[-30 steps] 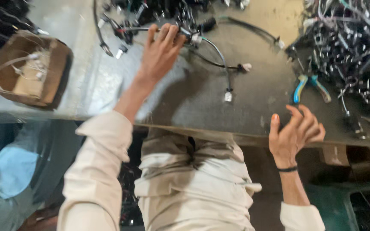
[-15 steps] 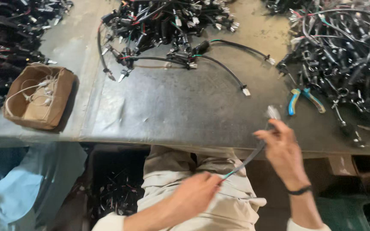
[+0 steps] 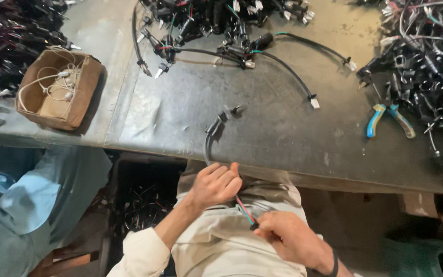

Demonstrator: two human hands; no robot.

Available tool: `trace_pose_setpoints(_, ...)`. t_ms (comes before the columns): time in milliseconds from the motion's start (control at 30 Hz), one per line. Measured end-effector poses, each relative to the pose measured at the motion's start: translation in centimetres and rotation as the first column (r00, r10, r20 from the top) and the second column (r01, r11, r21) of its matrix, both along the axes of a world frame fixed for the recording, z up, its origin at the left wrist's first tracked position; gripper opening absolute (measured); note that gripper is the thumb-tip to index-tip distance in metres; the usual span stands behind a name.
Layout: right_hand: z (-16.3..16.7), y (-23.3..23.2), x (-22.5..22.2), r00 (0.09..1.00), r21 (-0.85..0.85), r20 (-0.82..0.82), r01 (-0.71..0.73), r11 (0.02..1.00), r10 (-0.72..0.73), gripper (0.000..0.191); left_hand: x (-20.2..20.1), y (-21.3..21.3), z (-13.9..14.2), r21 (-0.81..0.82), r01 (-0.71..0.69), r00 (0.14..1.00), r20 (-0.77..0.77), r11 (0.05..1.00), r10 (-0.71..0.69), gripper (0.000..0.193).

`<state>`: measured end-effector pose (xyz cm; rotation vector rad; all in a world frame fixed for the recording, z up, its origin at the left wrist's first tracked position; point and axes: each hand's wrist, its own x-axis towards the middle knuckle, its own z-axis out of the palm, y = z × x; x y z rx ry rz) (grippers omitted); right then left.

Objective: The person repeatedly strips the outer insulation from black wires using pliers, exposing the inner conductors. They handle each wire one at a time, cut the insulation, and place the processed wires into a pile on the table.

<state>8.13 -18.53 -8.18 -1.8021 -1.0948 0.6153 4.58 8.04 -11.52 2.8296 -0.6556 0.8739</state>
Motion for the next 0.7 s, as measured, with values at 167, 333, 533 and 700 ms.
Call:
trace_pose_setpoints(167, 1.6, 1.5, 1.1, 0.938, 0.174, 0.161, 0.280, 0.944, -0.308, 0.021, -0.8, -3.3, 3.0, -0.502, 0.075, 0.993, -0.036, 0.862, -0.108, 0.028)
trace_pose_setpoints(333, 6.5, 1.2, 0.6, 0.827, 0.313, 0.429, 0.242, 0.919, -0.363, 0.021, -0.6, -1.2, 6.1, -0.308, -0.124, 0.953, -0.302, 0.943, 0.027, 0.029)
trace_pose_setpoints(533, 9.2, -3.9, 2.2, 0.829, 0.313, 0.394, 0.285, 0.906, -0.397, 0.027, 0.4, 7.1, 3.9, 0.010, 0.019, 0.988, -0.155, 1.000, -0.017, 0.071)
trace_pose_setpoints(700, 7.3, -2.7, 1.4, 0.860, 0.638, -0.248, 0.492, 0.593, -0.447, 0.030, -0.1, 1.4, 4.3, -0.243, -0.127, 0.984, -0.150, 0.962, 0.092, 0.050)
